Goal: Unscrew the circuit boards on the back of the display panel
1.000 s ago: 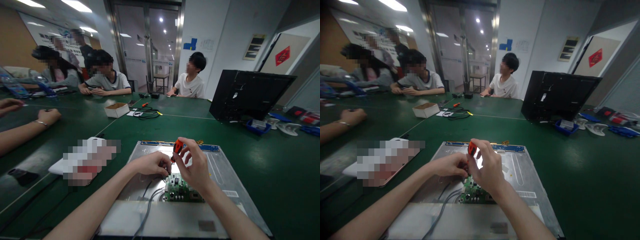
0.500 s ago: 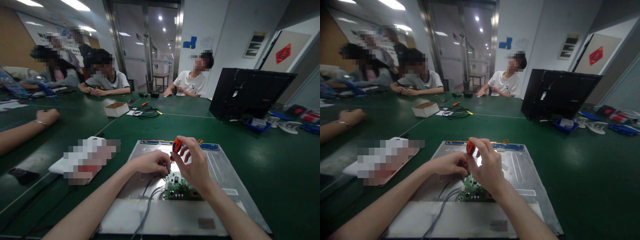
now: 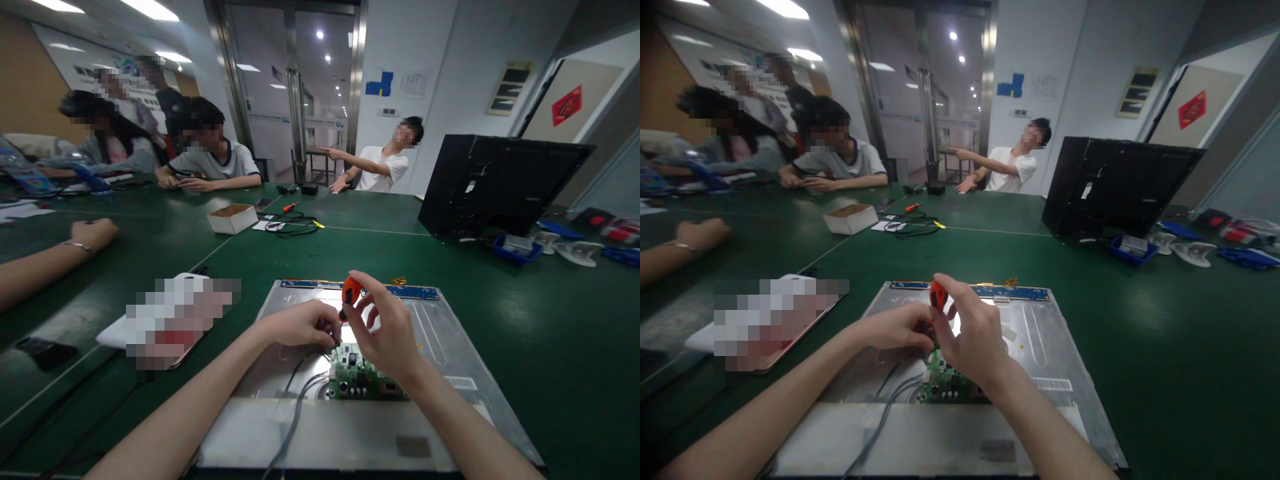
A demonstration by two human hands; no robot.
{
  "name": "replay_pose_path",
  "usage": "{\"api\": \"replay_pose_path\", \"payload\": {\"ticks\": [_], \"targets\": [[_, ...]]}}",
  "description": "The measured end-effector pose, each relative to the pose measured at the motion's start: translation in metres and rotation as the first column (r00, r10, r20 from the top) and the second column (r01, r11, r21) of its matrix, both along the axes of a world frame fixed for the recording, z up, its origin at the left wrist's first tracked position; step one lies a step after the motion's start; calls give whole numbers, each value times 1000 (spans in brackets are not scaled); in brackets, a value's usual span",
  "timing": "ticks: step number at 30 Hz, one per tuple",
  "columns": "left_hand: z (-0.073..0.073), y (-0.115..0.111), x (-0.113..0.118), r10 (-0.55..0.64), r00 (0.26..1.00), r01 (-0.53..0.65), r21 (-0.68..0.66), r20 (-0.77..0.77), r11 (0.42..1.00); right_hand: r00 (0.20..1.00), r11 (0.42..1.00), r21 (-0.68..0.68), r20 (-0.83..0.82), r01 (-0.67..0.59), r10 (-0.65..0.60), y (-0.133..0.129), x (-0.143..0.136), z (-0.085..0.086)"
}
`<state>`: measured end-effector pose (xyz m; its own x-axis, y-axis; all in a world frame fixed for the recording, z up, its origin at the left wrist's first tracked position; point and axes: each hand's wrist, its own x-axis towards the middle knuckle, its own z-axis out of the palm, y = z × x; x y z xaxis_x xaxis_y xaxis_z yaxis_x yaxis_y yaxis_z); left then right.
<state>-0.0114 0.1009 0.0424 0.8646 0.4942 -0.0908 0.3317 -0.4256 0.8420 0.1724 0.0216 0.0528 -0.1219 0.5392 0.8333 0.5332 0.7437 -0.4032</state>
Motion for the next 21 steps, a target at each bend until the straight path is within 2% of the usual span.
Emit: {"api": "replay_pose_path", "payload": {"ticks": [4,21], "targets": [[-1,1,0,-12,1000,12,6,-5,1000,1000,999,-31,3,-15,16,0,1,-2],[-3,3,-1,-30,1000,30,27,7,999,1000,1000,-12,-4,-7,7,4,-1,-4]]}}
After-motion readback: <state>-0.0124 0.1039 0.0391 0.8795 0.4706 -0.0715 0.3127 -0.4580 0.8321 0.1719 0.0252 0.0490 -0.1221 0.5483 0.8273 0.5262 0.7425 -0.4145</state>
